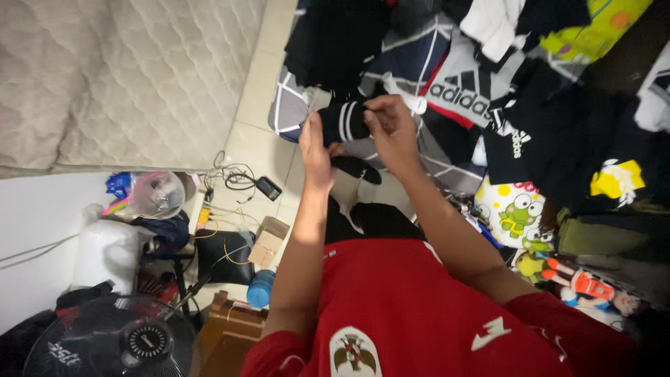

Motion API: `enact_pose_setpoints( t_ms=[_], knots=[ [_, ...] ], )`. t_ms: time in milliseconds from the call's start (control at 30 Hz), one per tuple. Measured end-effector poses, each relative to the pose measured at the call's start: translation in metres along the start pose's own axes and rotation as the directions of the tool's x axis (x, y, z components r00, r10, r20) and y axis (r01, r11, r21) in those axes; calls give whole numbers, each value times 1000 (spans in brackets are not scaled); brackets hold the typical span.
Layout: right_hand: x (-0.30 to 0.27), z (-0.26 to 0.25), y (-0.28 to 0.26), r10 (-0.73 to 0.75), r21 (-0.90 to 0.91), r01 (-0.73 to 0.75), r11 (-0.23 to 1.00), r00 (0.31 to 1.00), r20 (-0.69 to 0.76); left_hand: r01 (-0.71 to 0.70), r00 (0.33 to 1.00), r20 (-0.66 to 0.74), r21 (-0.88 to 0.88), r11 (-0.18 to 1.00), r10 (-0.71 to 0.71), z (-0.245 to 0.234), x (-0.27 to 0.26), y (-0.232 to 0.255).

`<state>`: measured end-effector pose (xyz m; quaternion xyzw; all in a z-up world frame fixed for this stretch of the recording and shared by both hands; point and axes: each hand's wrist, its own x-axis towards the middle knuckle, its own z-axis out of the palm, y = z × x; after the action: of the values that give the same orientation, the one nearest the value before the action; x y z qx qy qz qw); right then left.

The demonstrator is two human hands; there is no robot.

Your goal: The person folds various clothing items including t-shirts and socks on a bed and places them into a wooden wardrobe. The person handles each item individually, smoothing and folding them before stacking them in the wardrobe.

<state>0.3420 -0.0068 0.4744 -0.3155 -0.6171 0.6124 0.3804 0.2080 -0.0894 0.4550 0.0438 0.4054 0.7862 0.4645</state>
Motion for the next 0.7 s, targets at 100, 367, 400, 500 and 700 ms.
enact_pose_setpoints(
  t_ms=[100,367,400,500,700],
  knots=[
    [-2,14,-36,-137,-31,137,990,990,-11,-282,959,78,154,947,273,24,-2,29],
    [9,-1,-68,76,-284,22,959,941,331,-569,820,378,613,548,429,22,-21,86],
    [11,1,-66,185,-160,-144,977,941,285,-563,823,382,638,524,420,21,-22,90],
    [17,14,-54,346,149,-379,913,915,210,-583,807,427,681,442,408,22,-14,88],
    [15,5,-65,-3,87,8,996,998,-56,-544,837,432,724,425,336,-12,37,74]
  ],
)
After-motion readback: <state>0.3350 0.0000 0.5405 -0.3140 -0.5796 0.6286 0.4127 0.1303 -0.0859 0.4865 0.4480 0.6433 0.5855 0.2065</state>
